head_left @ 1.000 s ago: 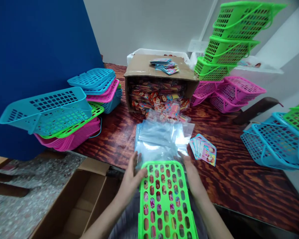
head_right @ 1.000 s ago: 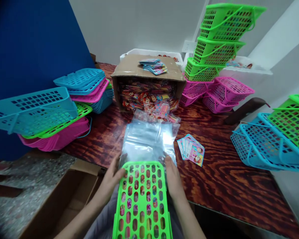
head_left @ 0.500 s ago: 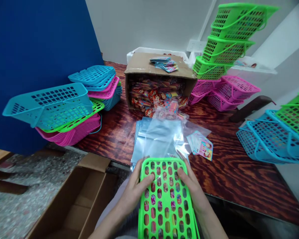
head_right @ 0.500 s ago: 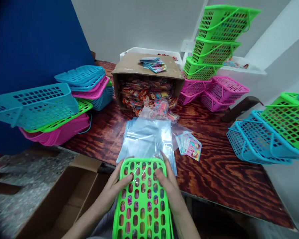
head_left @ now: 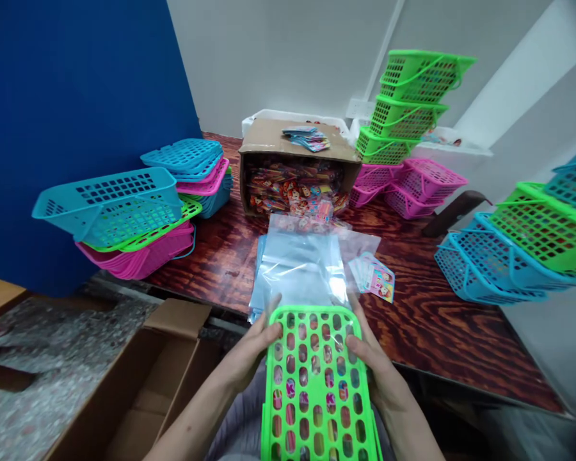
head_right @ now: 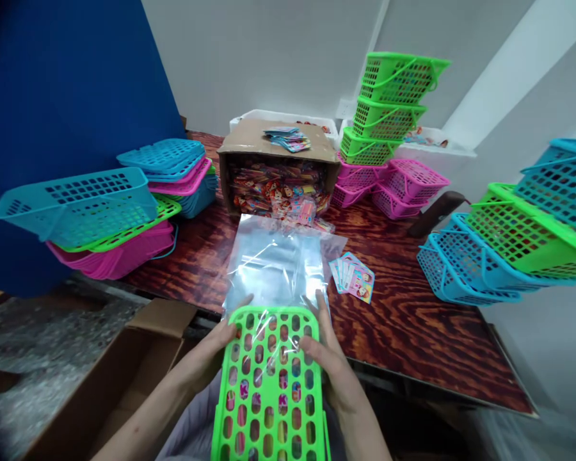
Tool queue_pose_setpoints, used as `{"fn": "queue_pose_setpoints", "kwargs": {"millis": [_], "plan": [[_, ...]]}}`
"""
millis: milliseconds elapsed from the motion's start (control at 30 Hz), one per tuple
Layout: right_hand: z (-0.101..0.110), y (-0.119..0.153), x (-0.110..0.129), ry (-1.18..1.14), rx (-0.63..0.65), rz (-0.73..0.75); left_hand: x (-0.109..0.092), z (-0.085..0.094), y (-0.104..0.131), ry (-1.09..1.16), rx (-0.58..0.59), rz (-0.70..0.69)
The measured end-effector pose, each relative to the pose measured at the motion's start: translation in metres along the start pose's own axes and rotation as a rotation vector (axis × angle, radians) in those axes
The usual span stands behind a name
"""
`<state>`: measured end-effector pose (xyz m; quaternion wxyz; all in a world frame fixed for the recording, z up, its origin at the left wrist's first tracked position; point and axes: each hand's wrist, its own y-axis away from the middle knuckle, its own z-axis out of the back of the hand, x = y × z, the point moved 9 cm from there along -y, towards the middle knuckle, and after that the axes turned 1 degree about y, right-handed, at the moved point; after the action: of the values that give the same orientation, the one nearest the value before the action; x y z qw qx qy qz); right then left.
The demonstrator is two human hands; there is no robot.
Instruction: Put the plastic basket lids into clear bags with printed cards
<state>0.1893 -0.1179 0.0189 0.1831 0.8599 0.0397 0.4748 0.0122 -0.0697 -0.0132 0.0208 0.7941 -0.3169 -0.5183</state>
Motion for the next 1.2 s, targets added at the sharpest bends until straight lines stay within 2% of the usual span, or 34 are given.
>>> {"fn": "queue_pose_setpoints", "kwargs": {"millis": [167, 267, 367, 433, 567, 633, 800, 900, 1000, 1100, 1200], "plan": [[0.015, 0.024, -0.017, -0.088, -0.092, -0.104, 0.007, -0.036, 0.022, -0.028, 0.125, 0.032], [0.029, 0.039, -0.033, -0.119, -0.160, -0.167, 0.016, -0.046, 0.035, 0.045, 0.118, 0.101], [0.036, 0.049, -0.053, -0.148, -0.160, -0.238, 0.030, -0.041, 0.043, 0.038, 0.093, 0.156], [0.043, 0.052, -0.062, -0.148, -0.169, -0.228, 0.041, -0.036, 0.047, 0.022, 0.097, 0.188], [0.051, 0.052, -0.058, -0.067, -0.182, -0.065, 0.056, -0.026, 0.052, 0.060, 0.075, 0.249], [0.047, 0.054, -0.055, -0.088, -0.178, -0.059, 0.060, -0.024, 0.052, 0.088, 0.071, 0.276], [0.027, 0.062, -0.058, -0.205, -0.184, -0.190, 0.056, -0.021, 0.050, 0.114, 0.058, 0.277], [0.030, 0.063, -0.058, -0.152, -0.241, -0.156, 0.050, -0.023, 0.054, 0.054, 0.089, 0.243], [0.033, 0.070, -0.069, -0.125, -0.270, -0.185, 0.053, -0.022, 0.063, 0.018, 0.091, 0.266], [0.028, 0.079, -0.074, -0.195, -0.256, -0.231, 0.058, -0.025, 0.071, 0.041, 0.085, 0.308], [0.018, 0.076, -0.065, -0.210, -0.212, -0.277, 0.052, -0.028, 0.063, 0.085, 0.066, 0.284]]}}
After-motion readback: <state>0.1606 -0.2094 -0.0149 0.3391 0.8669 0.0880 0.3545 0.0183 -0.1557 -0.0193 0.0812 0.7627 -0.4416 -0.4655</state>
